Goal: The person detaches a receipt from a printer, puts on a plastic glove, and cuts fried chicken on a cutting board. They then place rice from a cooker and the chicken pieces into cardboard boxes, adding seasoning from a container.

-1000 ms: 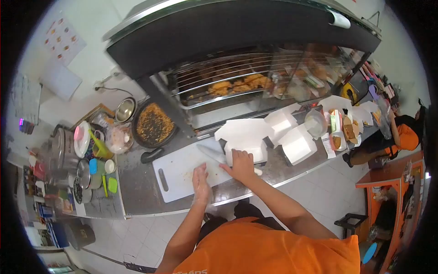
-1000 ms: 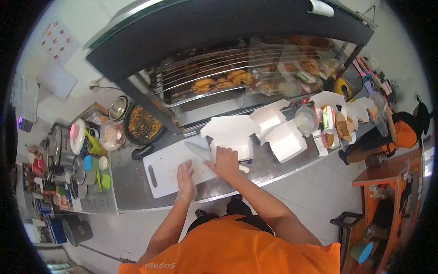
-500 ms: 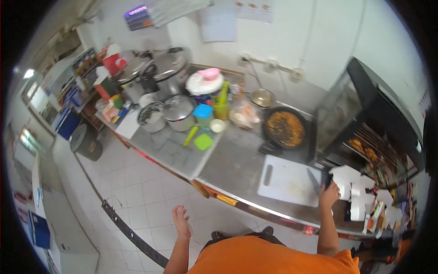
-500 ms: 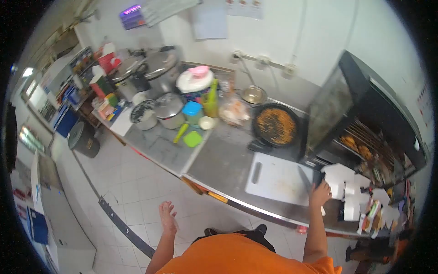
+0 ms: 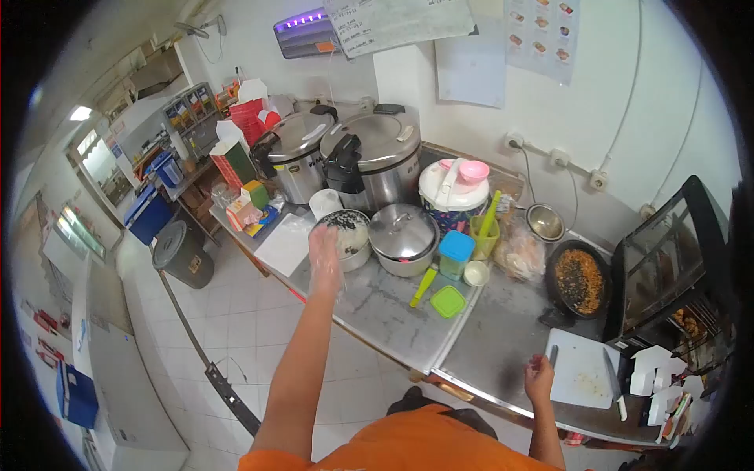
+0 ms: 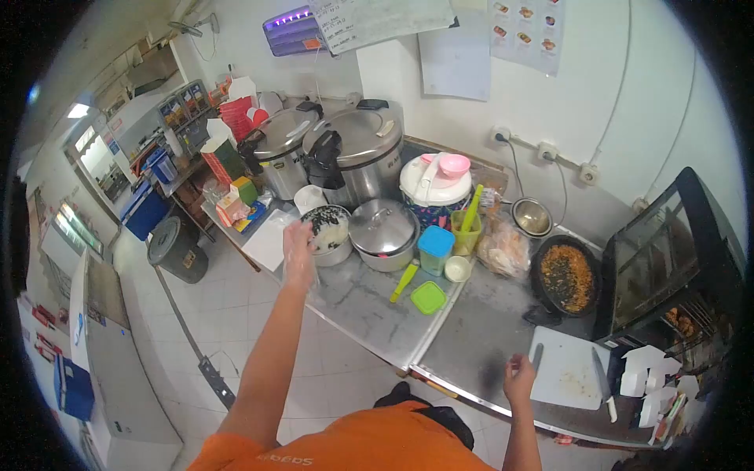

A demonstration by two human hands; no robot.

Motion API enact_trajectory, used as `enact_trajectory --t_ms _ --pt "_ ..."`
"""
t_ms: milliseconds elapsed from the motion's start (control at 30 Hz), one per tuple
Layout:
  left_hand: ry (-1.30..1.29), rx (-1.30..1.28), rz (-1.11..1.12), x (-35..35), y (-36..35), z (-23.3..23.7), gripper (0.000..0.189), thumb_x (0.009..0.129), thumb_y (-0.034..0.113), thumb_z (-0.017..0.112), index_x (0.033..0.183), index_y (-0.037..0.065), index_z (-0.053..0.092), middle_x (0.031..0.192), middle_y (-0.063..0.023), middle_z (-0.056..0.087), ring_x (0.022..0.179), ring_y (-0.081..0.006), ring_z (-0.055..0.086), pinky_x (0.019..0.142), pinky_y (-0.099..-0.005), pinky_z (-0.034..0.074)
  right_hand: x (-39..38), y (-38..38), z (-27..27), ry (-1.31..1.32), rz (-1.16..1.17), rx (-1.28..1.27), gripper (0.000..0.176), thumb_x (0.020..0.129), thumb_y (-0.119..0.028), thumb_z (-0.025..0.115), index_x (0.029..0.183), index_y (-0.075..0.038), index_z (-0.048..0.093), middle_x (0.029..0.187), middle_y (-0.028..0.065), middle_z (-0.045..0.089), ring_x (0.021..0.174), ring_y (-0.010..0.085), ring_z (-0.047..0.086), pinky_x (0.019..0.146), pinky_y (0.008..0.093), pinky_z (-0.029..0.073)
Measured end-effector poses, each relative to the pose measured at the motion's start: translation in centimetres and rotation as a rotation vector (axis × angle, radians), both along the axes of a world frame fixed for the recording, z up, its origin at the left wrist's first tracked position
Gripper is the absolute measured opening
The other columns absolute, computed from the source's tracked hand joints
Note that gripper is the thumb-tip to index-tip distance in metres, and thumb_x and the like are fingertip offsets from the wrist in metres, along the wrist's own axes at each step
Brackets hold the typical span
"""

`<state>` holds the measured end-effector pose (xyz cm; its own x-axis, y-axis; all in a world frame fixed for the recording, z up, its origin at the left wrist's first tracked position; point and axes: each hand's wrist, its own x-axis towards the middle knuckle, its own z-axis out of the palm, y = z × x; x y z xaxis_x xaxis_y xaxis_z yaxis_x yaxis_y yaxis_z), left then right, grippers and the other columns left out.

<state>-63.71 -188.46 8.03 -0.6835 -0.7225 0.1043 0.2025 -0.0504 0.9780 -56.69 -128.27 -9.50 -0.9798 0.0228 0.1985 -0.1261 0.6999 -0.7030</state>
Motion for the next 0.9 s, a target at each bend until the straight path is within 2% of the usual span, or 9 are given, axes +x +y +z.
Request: enact_trajectory --t_ms 167,233,367,400,567,600,767,833,900 --pt "0.036 -0.275 -0.055 -12.2 -11.9 2.6 0.06 0.102 0.034 0.061 0.147 -0.001 0.041 0.144 -0.0179 0.055 0.133 -0.0279 0.051 0.111 -0.0401 0.04 -3.1 -13.0 8.1 -0.11 -0.02 -0.112 0.028 0.09 -0.005 0.071 0.115 -0.001 0.063 0.096 0.012 0.073 0.08 0.0221 0.071 0.071 0.0346 0.054" --pt "0.009 -0.487 -0.101 -17.6 -16.1 3.2 0.063 0.101 0.032 0.061 0.148 -0.002 0.038 0.135 -0.018 0.062 0.127 -0.0286 0.057 0.109 -0.0402 0.042 -4.1 -17.4 11.0 -0.109 0.077 -0.168 0.029 0.091 -0.006 0.071 0.117 -0.001 0.062 0.098 0.0114 0.074 0.082 0.0208 0.071 0.071 0.0344 0.054" --pt "-0.209 -0.93 -0.329 -23.8 -22.7 5.6 0.067 0.098 0.023 0.066 0.154 0.01 0.031 0.123 -0.0158 0.069 0.117 -0.0265 0.062 0.105 -0.0418 0.045 -5.6 -24.3 13.2 -0.085 0.012 -0.225 0.029 0.092 -0.005 0.07 0.119 0.0 0.061 0.098 0.0121 0.074 0.081 0.0187 0.071 0.074 0.0321 0.055" --pt "-0.082 -0.751 -0.565 -24.0 -23.0 6.7 0.074 0.096 0.01 0.068 0.157 0.016 0.027 0.12 -0.0152 0.068 0.115 -0.0245 0.06 0.105 -0.044 0.046 -6.1 -25.9 13.1 -0.086 -0.023 -0.216 0.029 0.092 -0.005 0.07 0.119 0.0 0.061 0.098 0.0121 0.074 0.081 0.0187 0.071 0.074 0.0321 0.055" --pt "0.06 -0.228 -0.848 -26.4 -24.4 7.0 0.095 0.089 -0.003 0.072 0.161 0.025 0.018 0.11 -0.0118 0.066 0.112 -0.0195 0.058 0.104 -0.042 0.045 -7.9 -36.6 13.1 -0.099 -0.175 -0.399 0.027 0.093 0.001 0.067 0.119 -0.001 0.061 0.1 0.0117 0.074 0.085 0.0175 0.071 0.077 0.0308 0.056" --pt "0.046 -0.243 -0.861 -26.6 -24.3 8.3 0.095 0.089 -0.001 0.073 0.161 0.023 0.017 0.11 -0.0121 0.066 0.112 -0.0193 0.059 0.104 -0.041 0.046 -9.0 -39.7 13.7 -0.102 -0.155 -0.494 0.028 0.093 0.003 0.066 0.12 -0.001 0.061 0.098 0.011 0.074 0.085 0.0173 0.071 0.077 0.0301 0.057" --pt "0.288 -0.657 -0.828 -31.3 -25.7 21.5 0.11 0.08 0.022 0.089 0.16 0.009 0.014 0.119 -0.0209 0.068 0.114 -0.0295 0.065 0.106 -0.0475 0.045 -20.3 -53.3 24.9 0.01 0.112 -0.13 0.022 0.091 -0.009 0.074 0.11 0.0 0.067 0.091 0.0099 0.073 0.084 0.0177 0.069 0.08 0.0319 0.054" --pt "0.328 -0.84 -0.677 -35.3 -25.6 25.0 0.119 0.075 0.038 0.092 0.16 0.009 0.013 0.129 -0.0281 0.064 0.124 -0.0376 0.062 0.109 -0.0514 0.044 -26.3 -57.5 27.5 0.15 0.221 -0.119 0.027 0.09 -0.01 0.075 0.114 -0.001 0.067 0.091 0.0117 0.073 0.086 0.0206 0.072 0.079 0.034 0.055" --pt "0.347 -0.932 -0.565 -40.3 -25.6 27.8 0.11 0.079 0.048 0.086 0.161 0.012 0.021 0.119 -0.029 0.067 0.121 -0.0336 0.063 0.109 -0.045 0.045 -32.5 -61.4 28.8 0.219 0.261 -0.128 0.029 0.089 -0.011 0.075 0.114 -0.002 0.066 0.093 0.0138 0.074 0.088 0.0274 0.075 0.078 0.0382 0.057"
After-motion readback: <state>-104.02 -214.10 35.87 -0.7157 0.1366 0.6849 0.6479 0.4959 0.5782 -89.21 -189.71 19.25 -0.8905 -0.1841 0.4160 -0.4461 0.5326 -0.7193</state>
